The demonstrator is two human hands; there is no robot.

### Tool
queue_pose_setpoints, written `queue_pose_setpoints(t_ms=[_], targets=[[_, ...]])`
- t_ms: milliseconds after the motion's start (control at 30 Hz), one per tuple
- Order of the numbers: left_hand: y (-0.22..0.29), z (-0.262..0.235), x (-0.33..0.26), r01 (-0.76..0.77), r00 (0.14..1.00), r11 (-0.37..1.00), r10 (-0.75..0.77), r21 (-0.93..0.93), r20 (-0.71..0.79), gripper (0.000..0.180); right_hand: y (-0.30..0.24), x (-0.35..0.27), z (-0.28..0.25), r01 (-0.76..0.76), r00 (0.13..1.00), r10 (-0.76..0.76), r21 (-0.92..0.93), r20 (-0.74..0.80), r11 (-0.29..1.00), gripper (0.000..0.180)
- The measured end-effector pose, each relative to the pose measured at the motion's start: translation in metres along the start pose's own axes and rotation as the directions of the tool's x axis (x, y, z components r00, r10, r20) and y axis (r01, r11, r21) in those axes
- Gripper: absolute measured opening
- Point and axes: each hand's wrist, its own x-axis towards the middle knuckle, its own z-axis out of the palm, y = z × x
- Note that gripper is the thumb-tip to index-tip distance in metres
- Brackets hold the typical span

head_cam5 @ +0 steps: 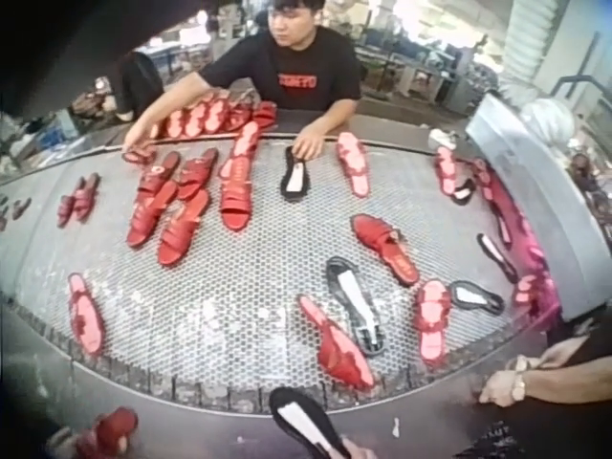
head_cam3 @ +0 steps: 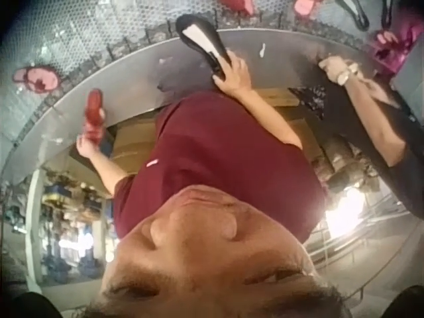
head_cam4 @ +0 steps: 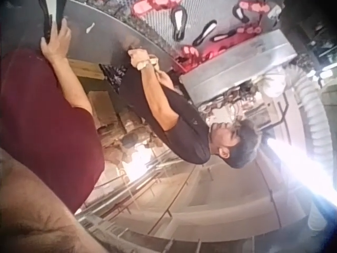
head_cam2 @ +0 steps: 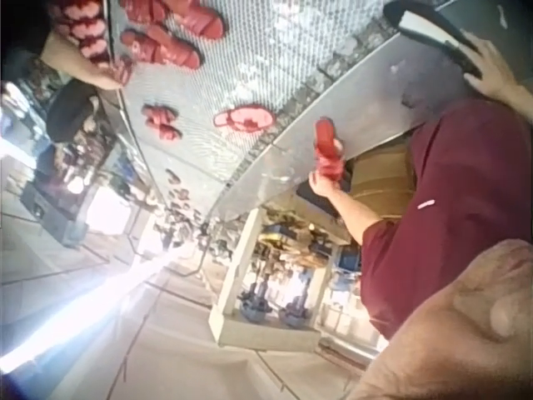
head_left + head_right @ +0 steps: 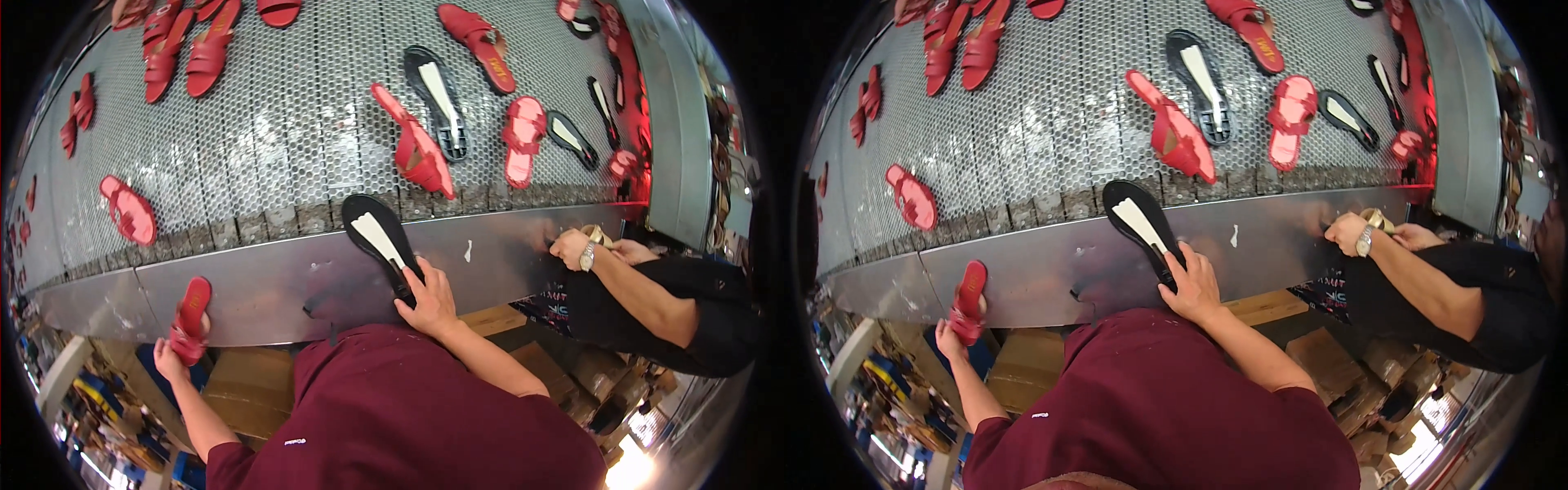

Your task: Assembling red sandals by attaching the upper straps to the soles on a conveyor belt in a factory setting.

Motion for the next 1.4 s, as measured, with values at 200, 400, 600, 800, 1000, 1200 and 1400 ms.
queue_pose_setpoints(t_ms=[200,400,600,800,1000,1200,1400], targets=[[-0.046,0.062,-0.010,0.093,0.825,0.977,0.032,0.190,-0.564,0.030,0.008,-0.003,-0.003,0.004,1.000,-0.004,-0.009,0.000,1.000,0.065],[0.029,0.060,0.004,-0.021,0.825,0.789,0.360,0.614,-0.434,0.043,0.018,-0.010,-0.007,-0.030,0.999,0.031,-0.019,0.011,0.999,0.064],[0.159,0.221,0.017,-0.486,0.873,0.847,0.482,0.215,0.072,0.090,0.013,-0.010,-0.009,-0.009,1.000,0.009,0.021,-0.005,1.000,0.068],[0.169,0.303,0.077,-0.429,0.864,0.773,0.502,0.468,-0.038,0.079,0.006,-0.010,-0.008,-0.031,0.999,0.031,0.040,0.008,0.999,0.065],[0.207,0.315,-0.002,-0.489,0.867,0.853,0.499,0.181,-0.011,0.059,0.016,-0.016,-0.023,-0.062,0.998,0.062,0.092,0.007,0.994,0.071],[0.234,0.249,-0.156,-0.192,0.598,0.942,0.334,-0.275,0.729,0.014,0.019,0.025,-0.076,0.192,0.928,-0.114,0.193,-0.356,0.962,0.089],[0.178,0.269,-0.298,0.054,0.040,0.998,0.040,-0.042,0.998,0.019,0.008,0.048,-0.104,0.517,0.856,-0.498,0.262,-0.140,0.815,0.080]])
